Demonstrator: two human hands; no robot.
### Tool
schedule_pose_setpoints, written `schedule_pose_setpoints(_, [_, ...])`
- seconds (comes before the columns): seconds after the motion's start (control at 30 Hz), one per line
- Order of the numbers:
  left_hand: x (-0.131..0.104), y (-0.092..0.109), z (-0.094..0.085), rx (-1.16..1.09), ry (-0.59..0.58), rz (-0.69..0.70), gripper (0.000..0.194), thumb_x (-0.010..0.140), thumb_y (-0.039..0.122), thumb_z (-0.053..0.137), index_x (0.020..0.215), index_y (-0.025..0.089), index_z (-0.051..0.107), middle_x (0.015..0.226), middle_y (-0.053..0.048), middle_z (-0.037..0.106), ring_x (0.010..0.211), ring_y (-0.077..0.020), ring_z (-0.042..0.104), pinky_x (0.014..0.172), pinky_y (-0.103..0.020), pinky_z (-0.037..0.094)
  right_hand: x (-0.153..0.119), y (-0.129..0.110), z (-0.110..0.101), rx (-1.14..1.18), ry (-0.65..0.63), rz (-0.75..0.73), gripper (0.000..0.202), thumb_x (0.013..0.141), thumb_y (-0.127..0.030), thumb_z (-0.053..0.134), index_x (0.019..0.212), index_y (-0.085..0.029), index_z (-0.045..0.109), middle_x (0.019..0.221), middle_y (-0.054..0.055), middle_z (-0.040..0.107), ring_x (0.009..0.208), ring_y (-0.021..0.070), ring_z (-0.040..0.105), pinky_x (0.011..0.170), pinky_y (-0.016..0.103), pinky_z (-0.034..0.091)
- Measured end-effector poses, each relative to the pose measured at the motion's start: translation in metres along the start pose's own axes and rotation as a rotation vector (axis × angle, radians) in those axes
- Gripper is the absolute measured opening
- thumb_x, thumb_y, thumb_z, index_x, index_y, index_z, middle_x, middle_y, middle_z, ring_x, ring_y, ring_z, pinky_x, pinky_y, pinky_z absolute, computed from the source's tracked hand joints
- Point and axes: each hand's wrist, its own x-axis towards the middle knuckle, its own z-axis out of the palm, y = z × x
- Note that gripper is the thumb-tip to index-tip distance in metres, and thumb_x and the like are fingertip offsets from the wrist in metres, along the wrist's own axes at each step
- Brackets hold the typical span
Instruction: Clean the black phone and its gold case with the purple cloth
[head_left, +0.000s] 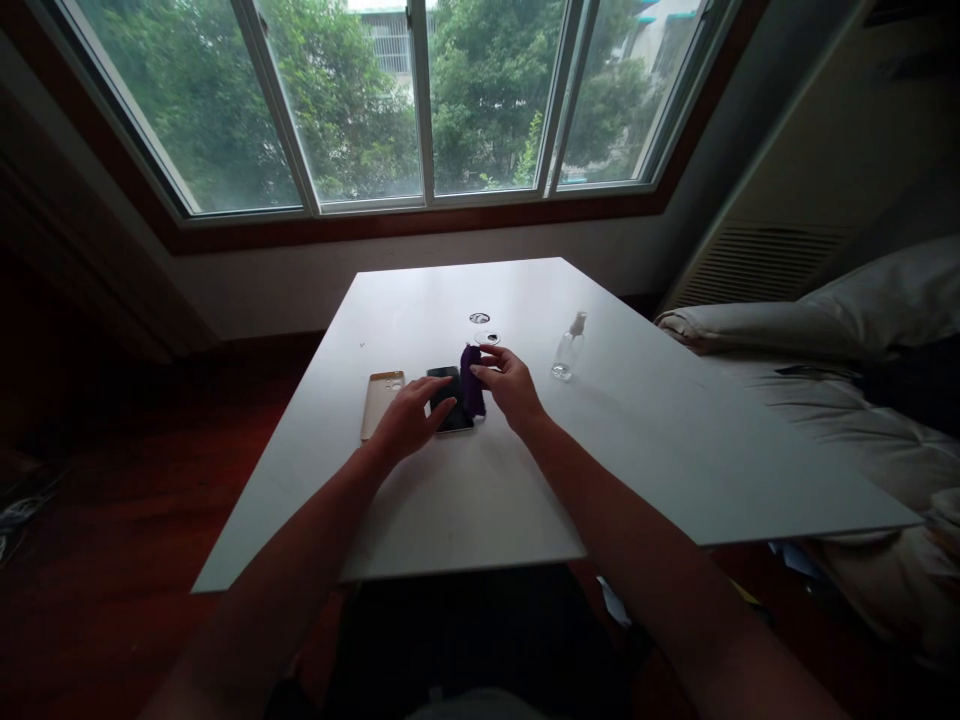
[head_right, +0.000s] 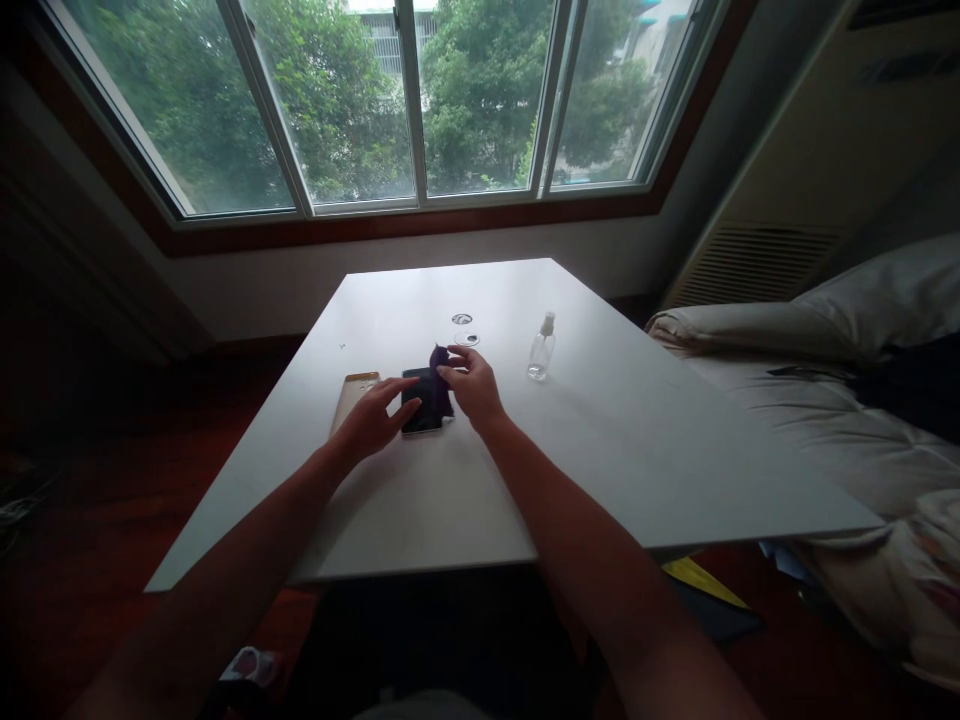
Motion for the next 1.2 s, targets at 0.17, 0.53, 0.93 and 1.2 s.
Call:
schedule_pose_setpoints(0.17, [-0.001, 0.017, 0.004, -0.132, -0.004, 0.004, 0.065, 0.091, 0.041, 0.069, 0.15, 0.026, 0.046, 0.146, -0.015, 0.055, 0.13, -0.0337, 0.055, 0.106, -0.05, 0.047, -0.018, -0.008, 0.019, 0.232, -0.157, 0.109, 0.056, 0.071, -0.026, 0.084, 0.122, -0.02, 0.062, 0.102, 0.004, 0.071, 0.091, 0.0193, 0.07, 0.084, 0.036, 0.06])
schedule_pose_setpoints(0.53, [0.004, 0.025, 0.015, -0.758, 0.064, -0.266, 0.067, 0.084, 0.014, 0.066, 0.148, 0.022, 0.049, 0.142, -0.014, 0.058, 0.129, -0.0324, 0.056, 0.111, -0.048, 0.043, -0.027, -0.021, 0.026, 0.171, -0.235, 0.136, 0.041, 0.077, -0.042, 0.08, 0.11, -0.017, 0.072, 0.097, 0.006, 0.074, 0.086, 0.0181, 0.069, 0.074, 0.029, 0.058])
schedule_pose_setpoints(0.93, [0.013, 0.019, 0.004, -1.636, 0.165, -0.651, 0.048, 0.075, 0.009, 0.054, 0.121, 0.01, 0.065, 0.126, -0.014, 0.07, 0.121, -0.0303, 0.065, 0.103, -0.046, 0.055, -0.019, -0.002, 0.02, -0.285, -0.026, 0.022, 0.045, 0.081, -0.051, 0.074, 0.108, -0.016, 0.068, 0.091, 0.008, 0.073, 0.079, 0.0184, 0.069, 0.062, 0.027, 0.057])
schedule_pose_setpoints(1.2, [0.013, 0.023, -0.008, -1.674, 0.105, -0.581, 0.062, 0.08, 0.017, 0.052, 0.142, 0.012, 0.056, 0.129, -0.014, 0.07, 0.127, -0.033, 0.062, 0.109, -0.052, 0.049, -0.032, -0.006, 0.034, -0.116, -0.424, 0.241, 0.051, 0.09, -0.068, 0.056, 0.09, -0.017, 0.061, 0.053, -0.002, 0.056, 0.039, 0.0113, 0.049, 0.036, 0.022, 0.037])
